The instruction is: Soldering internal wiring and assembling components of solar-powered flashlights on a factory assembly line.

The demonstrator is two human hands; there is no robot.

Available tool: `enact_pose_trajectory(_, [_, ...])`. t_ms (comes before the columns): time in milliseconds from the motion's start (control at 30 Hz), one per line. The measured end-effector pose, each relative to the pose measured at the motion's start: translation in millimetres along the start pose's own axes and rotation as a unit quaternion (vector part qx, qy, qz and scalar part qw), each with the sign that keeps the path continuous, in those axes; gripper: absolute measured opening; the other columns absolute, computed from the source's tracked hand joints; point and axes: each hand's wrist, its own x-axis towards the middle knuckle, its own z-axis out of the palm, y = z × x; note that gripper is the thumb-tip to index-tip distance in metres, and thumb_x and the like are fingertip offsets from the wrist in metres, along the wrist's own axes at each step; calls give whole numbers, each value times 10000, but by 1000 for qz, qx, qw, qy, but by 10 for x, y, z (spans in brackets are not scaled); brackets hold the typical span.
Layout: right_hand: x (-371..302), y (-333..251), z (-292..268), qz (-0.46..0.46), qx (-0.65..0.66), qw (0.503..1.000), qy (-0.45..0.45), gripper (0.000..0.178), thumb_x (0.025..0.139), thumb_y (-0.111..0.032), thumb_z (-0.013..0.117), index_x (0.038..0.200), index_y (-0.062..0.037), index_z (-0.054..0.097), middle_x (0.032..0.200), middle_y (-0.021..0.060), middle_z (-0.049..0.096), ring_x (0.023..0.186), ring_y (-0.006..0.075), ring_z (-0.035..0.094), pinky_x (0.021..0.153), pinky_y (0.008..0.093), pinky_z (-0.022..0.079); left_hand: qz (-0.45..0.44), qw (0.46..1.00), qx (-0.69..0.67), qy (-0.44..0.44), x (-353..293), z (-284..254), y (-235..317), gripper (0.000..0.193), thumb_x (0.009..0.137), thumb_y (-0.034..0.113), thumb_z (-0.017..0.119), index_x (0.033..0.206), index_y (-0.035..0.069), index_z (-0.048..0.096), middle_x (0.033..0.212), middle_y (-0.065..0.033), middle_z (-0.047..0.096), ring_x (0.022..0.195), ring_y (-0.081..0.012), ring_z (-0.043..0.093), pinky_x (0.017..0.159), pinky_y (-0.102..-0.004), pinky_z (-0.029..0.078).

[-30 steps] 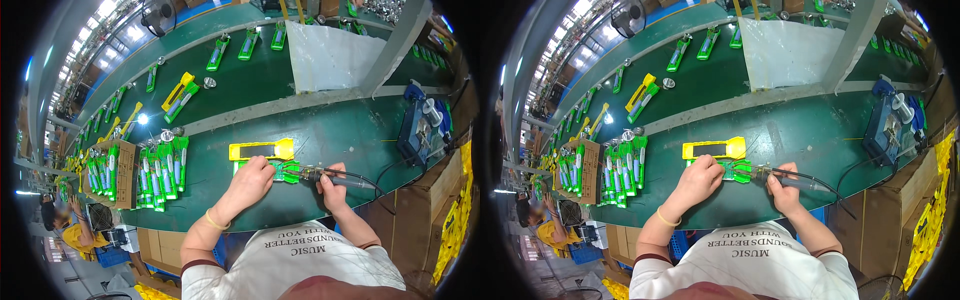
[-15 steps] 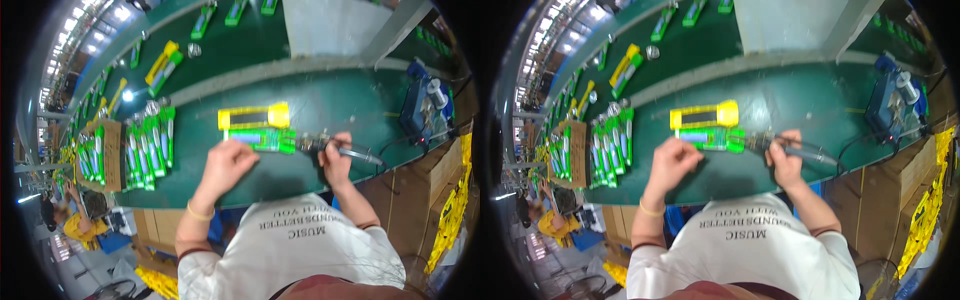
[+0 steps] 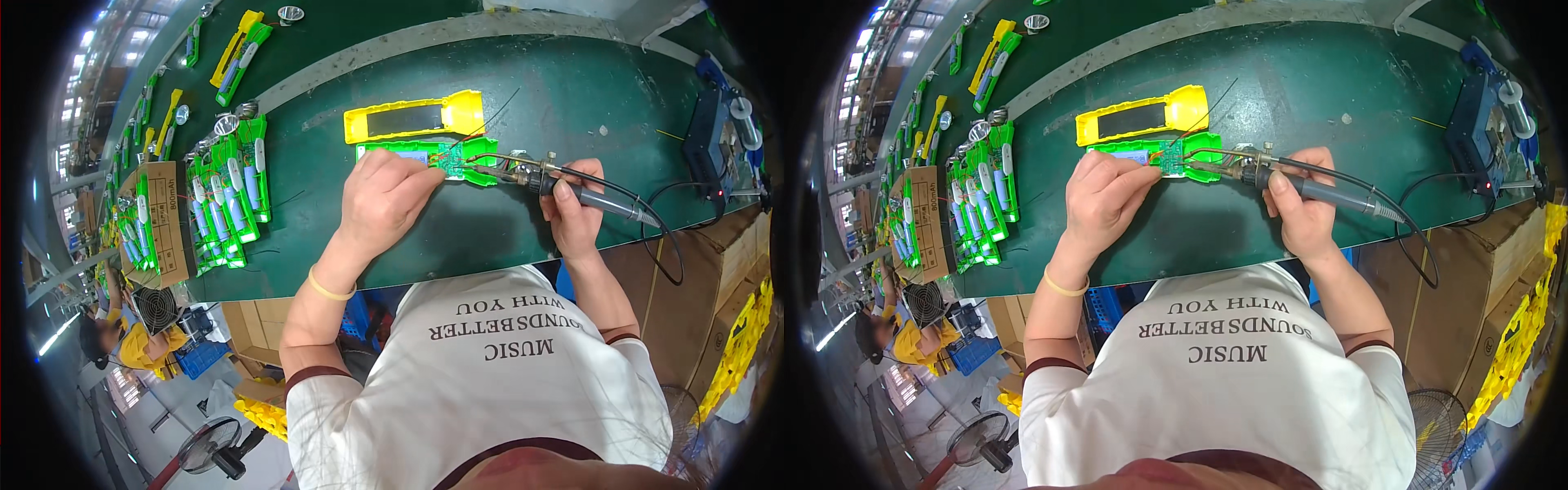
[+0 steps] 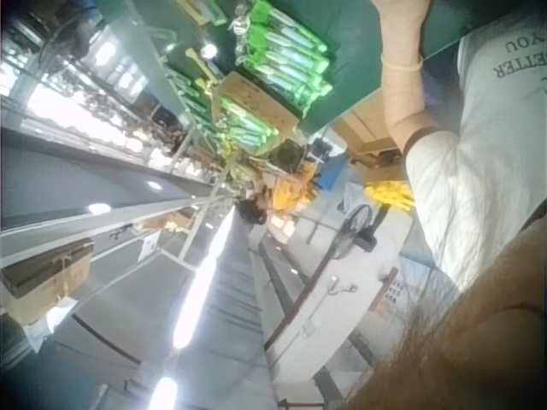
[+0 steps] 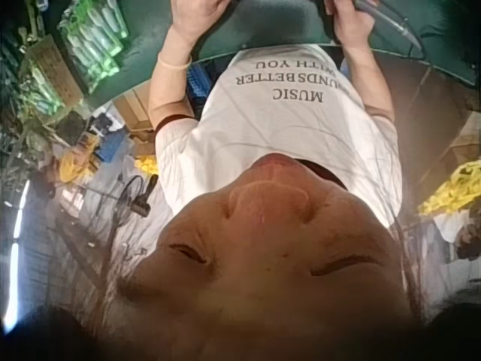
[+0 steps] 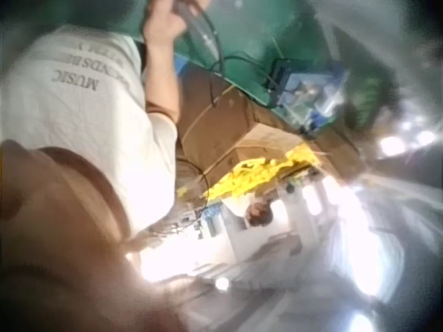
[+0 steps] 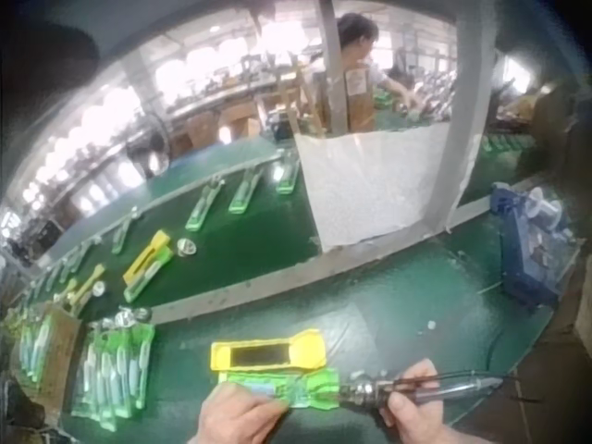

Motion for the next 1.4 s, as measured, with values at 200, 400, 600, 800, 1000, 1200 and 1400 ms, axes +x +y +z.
enact_pose_trajectory(200, [-4,6,-10,-3,-20,1000,-20,238,829,-127,581,893,-53,364,686,44,479,499,66,424,436,201,355,7,999,-17,-31,52,3,2,222,609,2,710,809,71,641,728,-37,534,677,-198,528,556,-301,435])
enact_pose_trajectory(400, [-15,62,-44,-7,-57,997,-46,234,820,-100,581,894,-37,368,720,41,496,555,54,433,488,194,369,12,997,35,-68,96,-8,18,177,623,36,637,795,71,620,720,-35,510,689,-189,523,571,-296,451])
enact_pose_trajectory(600, [-9,82,-92,-15,-96,993,-62,233,801,-99,598,889,-20,397,781,42,498,663,62,437,591,221,382,27,995,52,-76,110,5,22,167,621,44,616,785,74,609,720,-29,507,690,-184,524,572,-292,451])
enact_pose_trajectory(800, [-15,80,-111,-36,-121,991,-53,228,796,-110,610,880,-14,421,787,36,504,676,69,437,607,225,381,20,995,48,-88,120,-9,27,154,624,47,611,776,76,606,715,-29,503,682,-182,517,567,-295,450])
enact_pose_trajectory(1000, [-17,80,-73,3,-141,988,-61,228,807,-108,604,898,-21,415,764,27,505,641,58,439,564,211,374,28,993,37,-107,146,-43,16,214,603,5,678,800,74,628,705,-32,516,664,-184,530,542,-292,454])
enact_pose_trajectory(1200, [3,2,-35,-23,-16,999,-37,235,835,-144,578,908,-50,375,715,55,485,517,76,434,453,212,367,32,994,23,-97,152,-49,-3,209,600,1,681,792,69,631,699,-35,515,664,-185,529,546,-292,455])
enact_pose_trajectory(1400, [21,1,-12,-26,0,1000,-13,241,831,-151,582,908,-54,376,728,56,477,511,75,418,455,211,367,31,994,23,-103,155,-57,-12,204,602,0,680,788,68,629,699,-35,514,666,-186,530,552,-294,456])
